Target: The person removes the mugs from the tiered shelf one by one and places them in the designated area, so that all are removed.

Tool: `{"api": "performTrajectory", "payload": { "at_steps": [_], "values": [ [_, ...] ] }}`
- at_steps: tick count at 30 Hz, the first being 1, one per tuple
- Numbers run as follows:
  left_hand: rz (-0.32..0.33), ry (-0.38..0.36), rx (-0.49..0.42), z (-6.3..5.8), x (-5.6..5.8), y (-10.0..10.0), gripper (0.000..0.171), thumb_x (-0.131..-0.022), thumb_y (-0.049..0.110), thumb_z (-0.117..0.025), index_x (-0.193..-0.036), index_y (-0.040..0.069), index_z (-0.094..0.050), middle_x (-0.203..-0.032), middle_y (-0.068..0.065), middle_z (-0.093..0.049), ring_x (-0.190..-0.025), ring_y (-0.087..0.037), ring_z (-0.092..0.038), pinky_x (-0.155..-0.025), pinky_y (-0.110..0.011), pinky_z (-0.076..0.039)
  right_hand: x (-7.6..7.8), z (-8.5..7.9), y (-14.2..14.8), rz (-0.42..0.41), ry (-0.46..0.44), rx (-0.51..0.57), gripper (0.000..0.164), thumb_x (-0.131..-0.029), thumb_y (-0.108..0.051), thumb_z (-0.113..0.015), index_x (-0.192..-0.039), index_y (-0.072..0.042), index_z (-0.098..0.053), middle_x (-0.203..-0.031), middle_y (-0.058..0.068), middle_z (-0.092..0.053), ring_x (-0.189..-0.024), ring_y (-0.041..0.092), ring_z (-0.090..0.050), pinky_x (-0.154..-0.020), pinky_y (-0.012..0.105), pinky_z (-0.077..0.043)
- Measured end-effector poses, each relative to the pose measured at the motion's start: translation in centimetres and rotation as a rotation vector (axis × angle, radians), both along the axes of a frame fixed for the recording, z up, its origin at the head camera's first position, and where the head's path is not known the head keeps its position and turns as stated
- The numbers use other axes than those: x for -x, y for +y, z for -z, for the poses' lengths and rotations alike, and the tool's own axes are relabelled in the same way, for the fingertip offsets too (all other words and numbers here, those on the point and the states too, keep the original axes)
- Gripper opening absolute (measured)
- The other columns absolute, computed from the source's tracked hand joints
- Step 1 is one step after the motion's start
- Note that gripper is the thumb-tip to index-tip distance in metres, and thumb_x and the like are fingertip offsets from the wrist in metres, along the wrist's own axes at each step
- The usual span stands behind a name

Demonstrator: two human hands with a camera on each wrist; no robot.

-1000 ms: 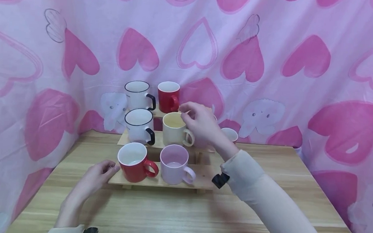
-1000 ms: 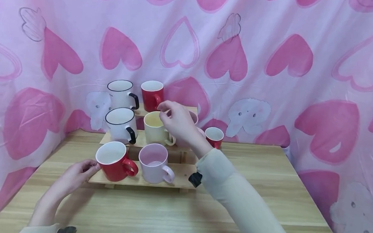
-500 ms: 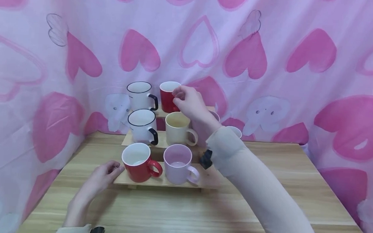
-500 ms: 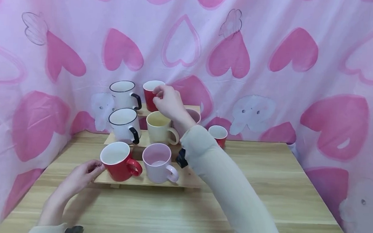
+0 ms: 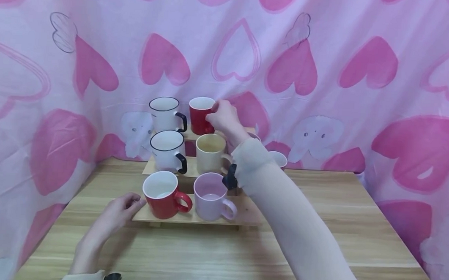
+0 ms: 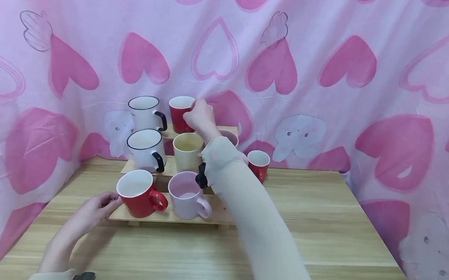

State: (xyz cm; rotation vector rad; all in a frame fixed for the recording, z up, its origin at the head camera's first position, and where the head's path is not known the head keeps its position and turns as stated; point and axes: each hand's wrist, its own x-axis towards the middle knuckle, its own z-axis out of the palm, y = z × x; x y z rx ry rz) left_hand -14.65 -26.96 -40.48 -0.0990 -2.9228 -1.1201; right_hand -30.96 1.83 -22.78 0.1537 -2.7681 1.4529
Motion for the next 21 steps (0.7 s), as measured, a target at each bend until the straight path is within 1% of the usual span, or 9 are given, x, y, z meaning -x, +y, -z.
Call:
{"api": "performTrajectory", "payload": {
  "at_steps": [2, 4, 6, 8, 11, 13, 16, 18, 21],
  "values": [
    [0.008, -0.006, 0.004, 0.0, 0.0, 0.0, 0.033, -0.1, 0.033, -0.058, -0.107, 0.001, -0.061, -0.075, -0.003, -0.054, -0.071, -0.017, -0.052, -0.063, -0.032, -0.045, 0.1, 0.2, -0.1, 0.011, -0.042, 0.053, 0.03, -0.091, -0.01, -0.067, -0.119, -0.006, -0.056, -0.106, 0.008, -0.06, -0.096, 0.023, -0.056, -0.08, 0.035, -0.053],
    [0.017, -0.01, 0.006, 0.0, 0.1, 0.0, 0.033, -0.1, 0.033, -0.057, -0.106, 0.001, -0.061, -0.075, -0.003, -0.054, -0.071, -0.017, -0.051, -0.063, -0.032, -0.045, 0.2, 0.4, -0.2, 0.024, -0.067, 0.075, 0.029, -0.091, -0.009, -0.066, -0.118, -0.006, -0.056, -0.105, 0.009, -0.06, -0.094, 0.024, -0.058, -0.075, 0.035, -0.055],
    [0.021, -0.014, 0.006, 0.1, 0.1, 0.0, 0.033, -0.1, 0.033, -0.058, -0.106, 0.001, -0.061, -0.075, -0.003, -0.053, -0.071, -0.018, -0.051, -0.063, -0.032, -0.044, 0.2, 0.6, -0.3, 0.03, -0.076, 0.06, 0.025, -0.091, -0.009, -0.065, -0.115, -0.005, -0.059, -0.103, 0.009, -0.063, -0.092, 0.024, -0.059, -0.073, 0.035, -0.055],
    [0.021, -0.016, 0.004, 0.1, 0.0, -0.1, 0.034, -0.1, 0.034, -0.057, -0.105, 0.001, -0.061, -0.075, -0.003, -0.053, -0.072, -0.018, -0.051, -0.063, -0.033, -0.044, 0.2, 0.8, -0.4, 0.025, -0.084, 0.031, 0.018, -0.092, -0.011, -0.064, -0.109, -0.003, -0.063, -0.099, 0.011, -0.066, -0.091, 0.026, -0.061, -0.072, 0.034, -0.055],
    [0.009, -0.027, -0.002, 0.2, -0.2, -0.2, 0.036, -0.1, 0.036, -0.057, -0.107, 0.001, -0.061, -0.075, -0.003, -0.054, -0.072, -0.017, -0.051, -0.064, -0.032, -0.044, 0.4, 0.8, -0.6, 0.012, -0.112, 0.007, 0.015, -0.093, -0.014, -0.063, -0.101, -0.002, -0.067, -0.098, 0.014, -0.068, -0.092, 0.028, -0.063, -0.071, 0.033, -0.054],
    [0.004, -0.03, -0.006, 0.2, -0.3, -0.4, 0.035, -0.1, 0.035, -0.057, -0.108, 0.001, -0.061, -0.075, -0.003, -0.054, -0.071, -0.017, -0.051, -0.063, -0.031, -0.044, 0.5, 0.8, -0.8, 0.008, -0.139, 0.009, 0.013, -0.093, -0.014, -0.064, -0.099, -0.003, -0.067, -0.099, 0.015, -0.069, -0.092, 0.028, -0.063, -0.073, 0.034, -0.054],
    [-0.005, -0.014, -0.001, 0.3, -0.3, -0.4, 0.032, -0.1, 0.032, -0.057, -0.107, 0.001, -0.062, -0.074, -0.003, -0.055, -0.069, -0.016, -0.051, -0.063, -0.031, -0.044, 0.8, 0.7, -0.9, 0.002, -0.142, -0.017, 0.009, -0.092, -0.013, -0.064, -0.096, -0.005, -0.065, -0.098, 0.015, -0.068, -0.088, 0.027, -0.062, -0.075, 0.036, -0.054],
    [-0.006, 0.0, 0.002, 0.3, -0.2, -0.4, 0.031, -0.1, 0.031, -0.057, -0.106, 0.001, -0.062, -0.073, -0.003, -0.054, -0.068, -0.016, -0.051, -0.062, -0.031, -0.044, 0.9, 0.7, -1.0, -0.004, -0.134, -0.032, 0.01, -0.09, -0.012, -0.064, -0.098, -0.006, -0.064, -0.099, 0.015, -0.068, -0.087, 0.027, -0.061, -0.076, 0.037, -0.054],
    [-0.003, 0.01, 0.002, 0.3, -0.1, -0.5, 0.032, -0.1, 0.033, -0.057, -0.106, 0.001, -0.062, -0.073, -0.002, -0.054, -0.069, -0.016, -0.051, -0.062, -0.031, -0.044, 0.9, 0.6, -1.1, -0.008, -0.113, -0.038, 0.022, -0.088, -0.012, -0.068, -0.109, -0.007, -0.061, -0.101, 0.012, -0.066, -0.09, 0.027, -0.06, -0.078, 0.038, -0.054]
  ]
}}
